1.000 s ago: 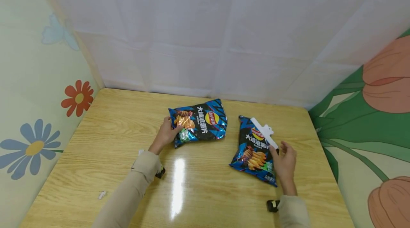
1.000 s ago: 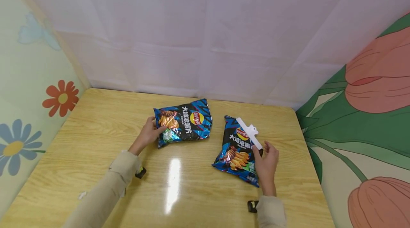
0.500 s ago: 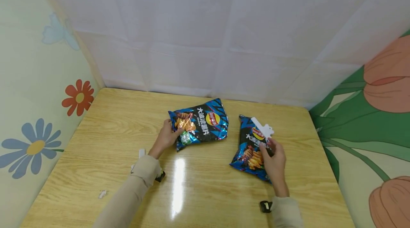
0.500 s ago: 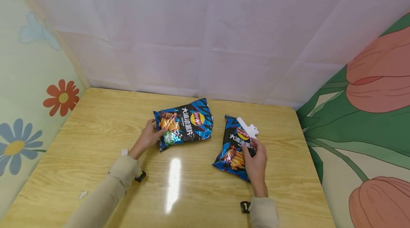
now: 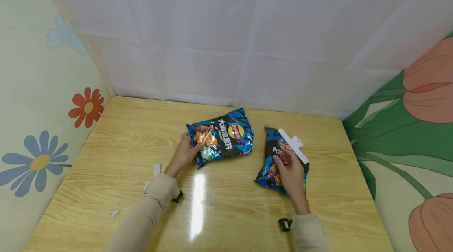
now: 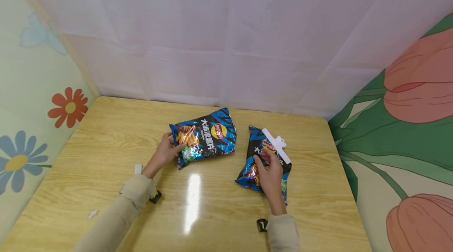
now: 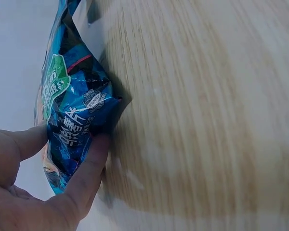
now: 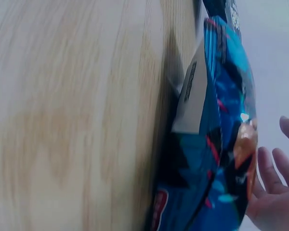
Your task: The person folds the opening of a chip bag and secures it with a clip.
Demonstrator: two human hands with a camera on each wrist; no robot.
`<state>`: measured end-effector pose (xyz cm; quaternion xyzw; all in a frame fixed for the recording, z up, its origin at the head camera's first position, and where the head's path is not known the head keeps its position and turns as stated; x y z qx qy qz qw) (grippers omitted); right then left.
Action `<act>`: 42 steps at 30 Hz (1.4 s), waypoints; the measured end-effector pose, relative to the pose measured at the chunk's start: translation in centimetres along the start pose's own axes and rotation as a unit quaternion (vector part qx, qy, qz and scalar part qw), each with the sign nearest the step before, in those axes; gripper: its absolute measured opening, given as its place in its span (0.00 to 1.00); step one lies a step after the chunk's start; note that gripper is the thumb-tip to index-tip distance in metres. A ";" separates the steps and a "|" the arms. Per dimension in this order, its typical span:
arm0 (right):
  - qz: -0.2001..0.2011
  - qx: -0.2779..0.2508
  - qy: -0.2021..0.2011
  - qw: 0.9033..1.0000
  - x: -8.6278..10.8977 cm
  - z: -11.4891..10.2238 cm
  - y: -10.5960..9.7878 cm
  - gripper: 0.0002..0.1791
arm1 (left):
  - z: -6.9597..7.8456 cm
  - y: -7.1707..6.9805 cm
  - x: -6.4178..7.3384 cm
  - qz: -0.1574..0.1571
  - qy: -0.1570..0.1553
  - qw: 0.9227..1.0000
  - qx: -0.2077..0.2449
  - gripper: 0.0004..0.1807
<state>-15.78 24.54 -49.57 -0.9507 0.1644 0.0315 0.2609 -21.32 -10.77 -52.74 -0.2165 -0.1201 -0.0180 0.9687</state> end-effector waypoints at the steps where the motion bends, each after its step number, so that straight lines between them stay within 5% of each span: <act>1: -0.002 -0.003 -0.003 1.000 0.0 -0.1 0.2 0.22 | 0.0 0.0 0.1 0.000 -0.001 1.000 0.002 0.44; 17: -0.027 0.036 -0.026 0.999 0.5 -1.7 2.3 0.19 | -0.2 0.8 0.9 0.009 0.000 0.999 0.042 0.44; 25: -0.052 0.065 -0.071 0.994 1.5 -3.3 4.1 0.18 | -0.3 1.1 1.4 0.015 -0.002 0.999 0.052 0.45; 29: -0.080 0.055 -0.079 0.992 2.3 -4.2 5.5 0.15 | 0.0 0.9 1.5 0.036 0.032 0.998 0.044 0.44; 32: -0.098 0.041 -0.062 0.992 2.6 -4.6 6.5 0.13 | 0.3 0.8 1.6 0.051 0.058 0.997 0.026 0.43; 42: -0.123 0.024 0.049 0.991 2.8 -3.6 8.4 0.18 | 0.7 0.8 2.2 0.058 0.032 0.997 -0.027 0.43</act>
Point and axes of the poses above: each hand's wrist, its own x-axis away from the middle knuckle, its own y-axis out of the palm, z = x × y, the point moved 6 cm from there along -x, towards the middle knuckle, and after that the axes turned 2 degrees about z, right-handed, at the moved point
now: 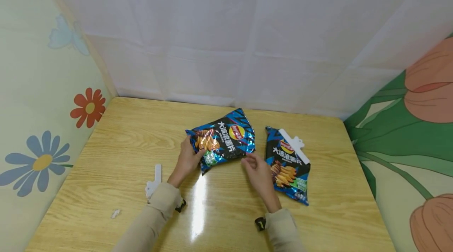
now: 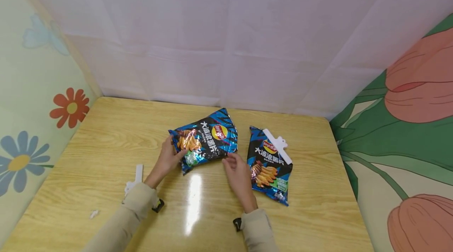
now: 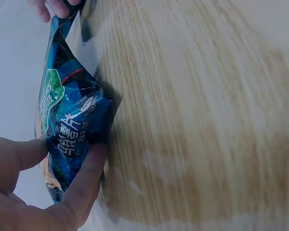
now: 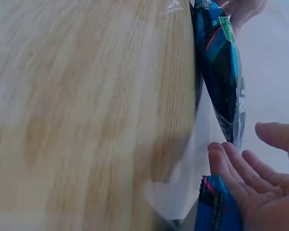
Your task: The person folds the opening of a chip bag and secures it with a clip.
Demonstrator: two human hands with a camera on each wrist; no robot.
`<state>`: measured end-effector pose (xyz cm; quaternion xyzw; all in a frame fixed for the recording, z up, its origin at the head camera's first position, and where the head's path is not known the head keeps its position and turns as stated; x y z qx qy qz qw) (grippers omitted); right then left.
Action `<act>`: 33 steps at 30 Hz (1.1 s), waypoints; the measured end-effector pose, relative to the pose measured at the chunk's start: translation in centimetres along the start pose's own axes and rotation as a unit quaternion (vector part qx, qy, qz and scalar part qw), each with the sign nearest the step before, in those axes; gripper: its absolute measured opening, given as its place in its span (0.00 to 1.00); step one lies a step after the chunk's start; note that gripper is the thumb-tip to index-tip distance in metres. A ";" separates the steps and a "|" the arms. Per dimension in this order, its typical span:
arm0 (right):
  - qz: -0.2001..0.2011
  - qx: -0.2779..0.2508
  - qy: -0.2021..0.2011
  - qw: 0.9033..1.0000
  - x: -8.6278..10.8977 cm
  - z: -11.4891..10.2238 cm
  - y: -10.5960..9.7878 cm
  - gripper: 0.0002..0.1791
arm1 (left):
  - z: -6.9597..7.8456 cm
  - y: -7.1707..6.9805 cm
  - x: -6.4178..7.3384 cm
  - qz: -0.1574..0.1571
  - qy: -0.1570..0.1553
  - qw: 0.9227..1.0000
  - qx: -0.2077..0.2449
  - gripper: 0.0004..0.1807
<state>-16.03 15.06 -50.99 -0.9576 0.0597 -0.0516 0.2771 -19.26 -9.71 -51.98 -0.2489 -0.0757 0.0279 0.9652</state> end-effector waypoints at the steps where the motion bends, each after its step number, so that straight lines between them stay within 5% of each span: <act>1: 0.001 0.003 0.009 1.000 -0.1 0.1 0.1 0.18 | 0.0 0.0 0.0 0.000 0.000 1.000 -0.003 0.43; 11: 0.000 0.045 0.025 0.999 -0.7 0.2 0.4 0.14 | -0.1 0.1 0.0 -0.006 -0.007 1.000 -0.019 0.40; 20: -0.051 0.062 0.039 0.996 -1.2 0.2 1.1 0.19 | -0.3 0.2 0.0 -0.012 -0.010 1.000 -0.020 0.40; 28: 0.013 0.065 0.030 0.997 -1.6 0.2 1.2 0.16 | -0.8 0.3 0.2 -0.021 -0.015 1.000 -0.006 0.41; 33: 0.021 0.016 0.019 0.999 -1.7 0.1 1.4 0.11 | -0.8 0.1 0.3 -0.029 -0.017 0.999 -0.018 0.41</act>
Point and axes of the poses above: each hand's wrist, its own x-axis away from the middle knuckle, its own y-axis out of the palm, z = x × y, the point moved 6 cm from there along -x, towards the middle knuckle, and after that the axes turned 2 degrees about z, right-handed, at the moved point
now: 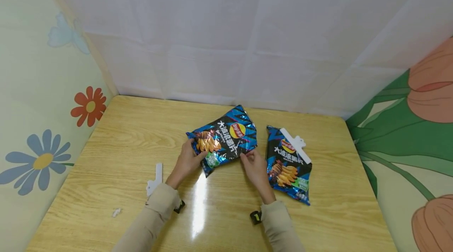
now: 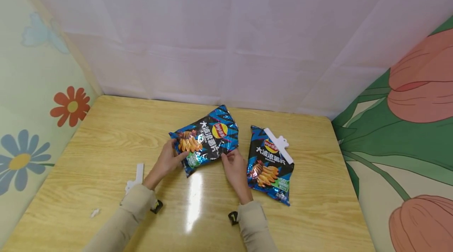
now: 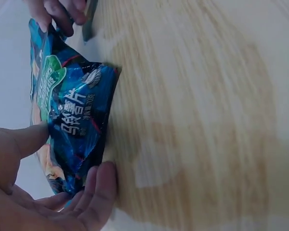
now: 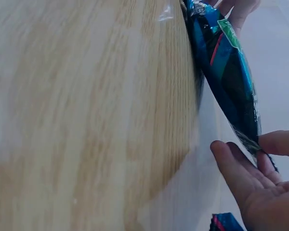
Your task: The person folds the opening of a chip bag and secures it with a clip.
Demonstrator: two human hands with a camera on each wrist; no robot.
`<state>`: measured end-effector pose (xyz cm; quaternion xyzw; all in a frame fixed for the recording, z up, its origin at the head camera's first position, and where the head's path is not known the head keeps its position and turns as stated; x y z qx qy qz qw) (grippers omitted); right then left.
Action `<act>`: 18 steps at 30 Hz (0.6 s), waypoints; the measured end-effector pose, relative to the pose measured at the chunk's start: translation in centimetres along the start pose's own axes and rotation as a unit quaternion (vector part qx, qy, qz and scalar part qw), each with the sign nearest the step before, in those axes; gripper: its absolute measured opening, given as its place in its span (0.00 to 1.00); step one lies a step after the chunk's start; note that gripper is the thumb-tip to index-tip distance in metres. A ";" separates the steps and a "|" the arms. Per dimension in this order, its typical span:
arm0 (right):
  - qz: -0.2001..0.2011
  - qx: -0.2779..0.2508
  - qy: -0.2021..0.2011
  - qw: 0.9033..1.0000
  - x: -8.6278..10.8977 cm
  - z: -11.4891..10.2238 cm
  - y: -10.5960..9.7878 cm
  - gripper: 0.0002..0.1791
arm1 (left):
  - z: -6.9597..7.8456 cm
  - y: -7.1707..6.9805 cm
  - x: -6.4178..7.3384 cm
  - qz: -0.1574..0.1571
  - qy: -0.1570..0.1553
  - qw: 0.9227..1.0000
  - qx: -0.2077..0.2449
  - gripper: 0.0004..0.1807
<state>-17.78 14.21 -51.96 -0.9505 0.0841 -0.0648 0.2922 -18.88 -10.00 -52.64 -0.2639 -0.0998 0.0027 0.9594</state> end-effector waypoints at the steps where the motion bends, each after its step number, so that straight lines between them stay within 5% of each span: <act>1: -0.006 -0.017 0.003 1.000 0.0 0.1 0.1 0.10 | 0.0 -0.1 0.0 0.000 0.004 1.000 -0.006 0.41; 10: -0.052 -0.158 0.012 0.986 0.3 0.0 0.9 0.06 | 0.4 -1.0 -0.1 -0.001 -0.007 0.999 -0.049 0.47; 18: -0.060 -0.172 0.010 0.983 0.5 -0.3 0.8 0.06 | 2.6 -2.1 -0.9 0.021 0.074 0.995 -0.068 0.41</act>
Point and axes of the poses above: each hand's wrist, its own x-axis away from the middle knuckle, its own y-axis out of the palm, z = x × y, the point moved 6 cm from there along -x, towards the middle knuckle, and after that the axes turned 2 degrees about z, right-handed, at the moved point
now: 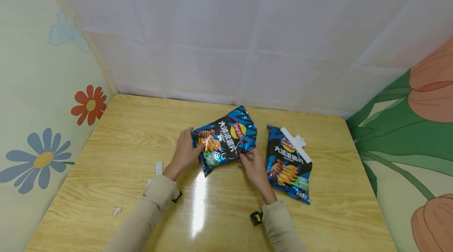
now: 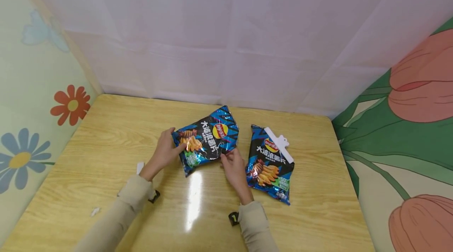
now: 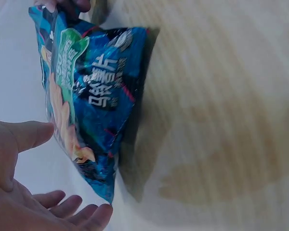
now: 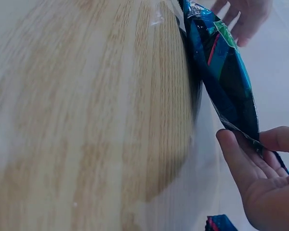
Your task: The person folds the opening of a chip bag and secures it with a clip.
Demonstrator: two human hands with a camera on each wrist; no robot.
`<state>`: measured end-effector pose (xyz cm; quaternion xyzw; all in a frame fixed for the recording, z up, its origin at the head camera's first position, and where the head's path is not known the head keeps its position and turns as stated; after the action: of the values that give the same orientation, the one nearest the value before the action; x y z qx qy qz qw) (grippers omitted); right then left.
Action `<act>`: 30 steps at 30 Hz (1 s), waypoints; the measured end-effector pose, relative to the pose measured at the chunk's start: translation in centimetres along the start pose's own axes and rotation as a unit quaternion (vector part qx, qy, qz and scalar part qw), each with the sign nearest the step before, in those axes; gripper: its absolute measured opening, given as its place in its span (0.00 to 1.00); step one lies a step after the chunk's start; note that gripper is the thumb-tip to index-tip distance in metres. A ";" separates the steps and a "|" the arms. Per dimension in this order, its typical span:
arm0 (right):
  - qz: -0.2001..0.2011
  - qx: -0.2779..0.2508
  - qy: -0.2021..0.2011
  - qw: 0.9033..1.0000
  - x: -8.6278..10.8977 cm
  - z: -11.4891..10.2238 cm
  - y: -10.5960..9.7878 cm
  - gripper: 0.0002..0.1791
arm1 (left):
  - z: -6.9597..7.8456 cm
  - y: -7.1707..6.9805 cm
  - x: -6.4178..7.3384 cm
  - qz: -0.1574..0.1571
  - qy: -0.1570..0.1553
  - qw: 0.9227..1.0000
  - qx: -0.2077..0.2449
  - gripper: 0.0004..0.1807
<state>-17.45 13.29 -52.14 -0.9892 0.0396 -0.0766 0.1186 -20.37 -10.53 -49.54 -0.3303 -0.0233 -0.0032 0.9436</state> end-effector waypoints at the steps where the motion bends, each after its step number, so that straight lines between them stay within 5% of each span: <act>1: -0.001 0.000 0.002 1.000 0.0 0.0 0.0 0.06 | 0.2 0.0 -0.3 -0.008 0.002 1.000 0.000 0.41; 22: -0.013 0.028 -0.018 0.999 0.2 -0.6 0.2 0.06 | 1.0 1.1 -3.2 -0.074 0.023 0.996 -0.051 0.34; 30: -0.003 0.030 -0.028 0.999 0.1 -0.7 -0.3 0.06 | 0.6 0.9 -3.4 -0.057 0.027 0.995 -0.076 0.30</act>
<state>-17.47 13.39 -51.35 -0.9871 0.0309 -0.0501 0.1490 -23.74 -9.46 -49.83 -0.3993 -0.0164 -0.0679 0.9142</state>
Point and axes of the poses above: each hand's wrist, its own x-axis away from the middle knuckle, its own y-axis out of the palm, z = x × y, the point moved 6 cm from there along -x, towards the middle knuckle, and after that the axes turned 2 degrees about z, right-handed, at the moved point
